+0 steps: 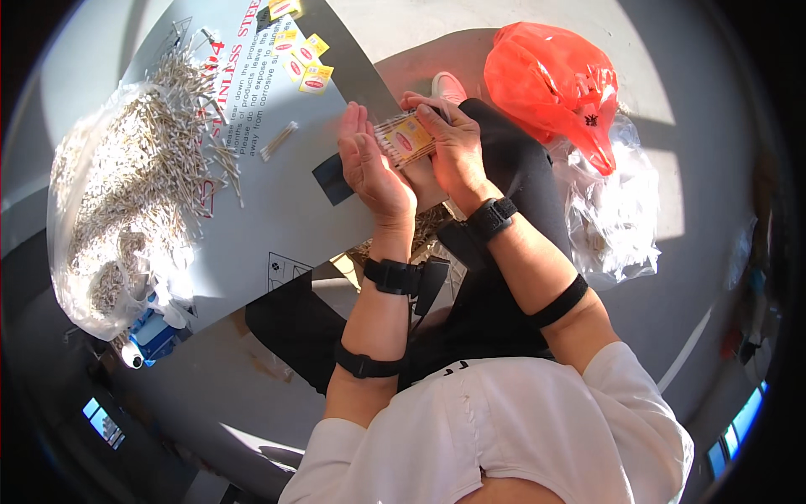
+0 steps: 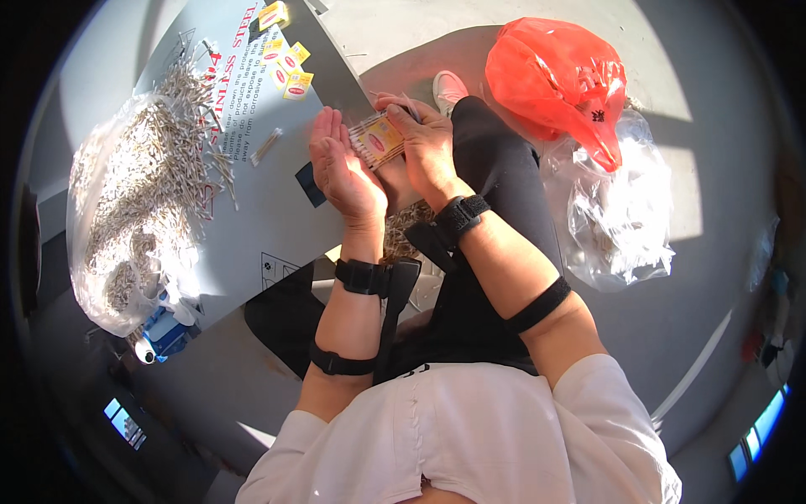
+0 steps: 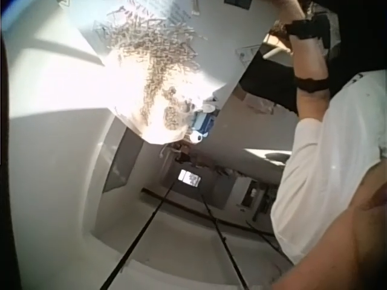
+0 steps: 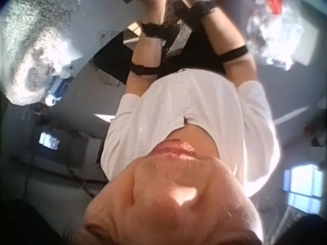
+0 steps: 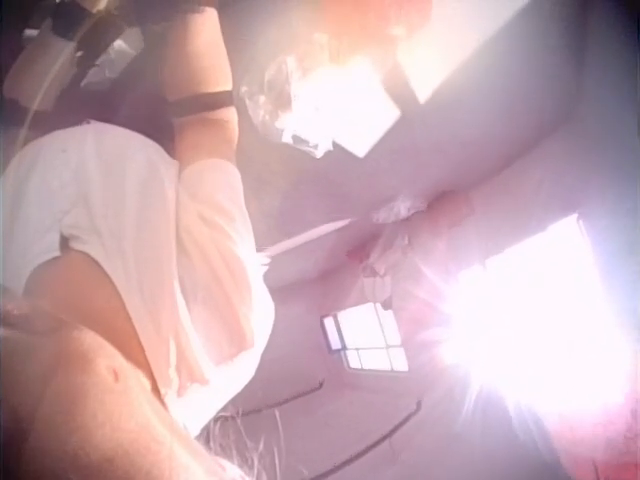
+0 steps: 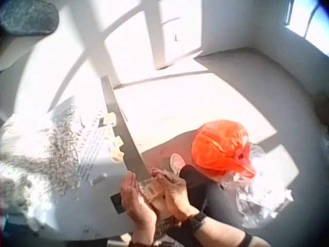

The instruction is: Packaging cotton swabs into plastic containers at a manufacturing workbench.

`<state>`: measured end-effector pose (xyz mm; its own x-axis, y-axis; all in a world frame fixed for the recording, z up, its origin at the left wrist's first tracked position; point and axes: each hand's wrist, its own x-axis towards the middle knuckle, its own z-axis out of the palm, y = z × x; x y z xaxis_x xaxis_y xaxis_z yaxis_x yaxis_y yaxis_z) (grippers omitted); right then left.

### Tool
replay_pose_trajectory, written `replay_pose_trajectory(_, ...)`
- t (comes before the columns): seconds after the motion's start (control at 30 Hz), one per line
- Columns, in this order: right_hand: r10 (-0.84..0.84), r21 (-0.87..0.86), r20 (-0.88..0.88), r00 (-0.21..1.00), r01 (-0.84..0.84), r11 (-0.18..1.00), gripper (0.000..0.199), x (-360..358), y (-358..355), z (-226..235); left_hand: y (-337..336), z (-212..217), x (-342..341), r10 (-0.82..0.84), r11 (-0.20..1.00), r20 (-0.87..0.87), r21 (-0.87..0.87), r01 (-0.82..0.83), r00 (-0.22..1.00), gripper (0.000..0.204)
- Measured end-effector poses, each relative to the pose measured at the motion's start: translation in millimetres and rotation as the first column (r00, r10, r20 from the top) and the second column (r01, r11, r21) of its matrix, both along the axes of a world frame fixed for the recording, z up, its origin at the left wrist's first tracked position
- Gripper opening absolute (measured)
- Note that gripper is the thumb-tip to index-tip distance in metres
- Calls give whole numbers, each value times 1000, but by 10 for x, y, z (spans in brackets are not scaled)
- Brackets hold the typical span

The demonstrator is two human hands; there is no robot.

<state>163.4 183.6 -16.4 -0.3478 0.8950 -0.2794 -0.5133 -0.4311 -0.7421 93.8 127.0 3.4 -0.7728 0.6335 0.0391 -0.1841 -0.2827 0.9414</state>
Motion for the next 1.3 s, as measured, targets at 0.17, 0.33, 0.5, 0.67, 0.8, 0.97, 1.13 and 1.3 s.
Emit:
replay_pose_trajectory(0.17,-170,71,79,982,164,984,45,71,54,146,-332,-121,-561,169,973,-274,-106,-204,947,36)
replay_pose_trajectory(0.33,-521,771,470,712,-45,635,30,51,-1,434,-588,111,-1359,-167,754,-910,-367,-546,380,38)
replay_pose_trajectory(0.5,-136,687,583,801,-396,610,26,-481,-381,499,-510,129,-1572,-402,727,-854,-517,-451,332,23)
replay_pose_trajectory(0.67,-261,735,677,688,-611,295,33,-761,-544,261,-772,13,-1143,-355,741,-860,-498,-450,368,20)
replay_pose_trajectory(0.8,-263,728,686,679,-646,230,24,-791,-585,141,-1014,31,-1230,-183,811,-861,-405,-421,475,24)
replay_pose_trajectory(0.97,-217,742,670,710,-630,228,16,-798,-595,163,-1128,107,-1810,-46,563,-868,-432,-705,495,25)
replay_pose_trajectory(1.13,-180,729,685,706,-663,172,12,-766,-568,183,-1200,51,-1865,-234,482,-785,-606,-633,574,20)
replay_pose_trajectory(1.3,-177,710,705,687,-684,171,12,-749,-563,224,-1165,61,-1602,-132,673,-751,-547,-498,647,16)
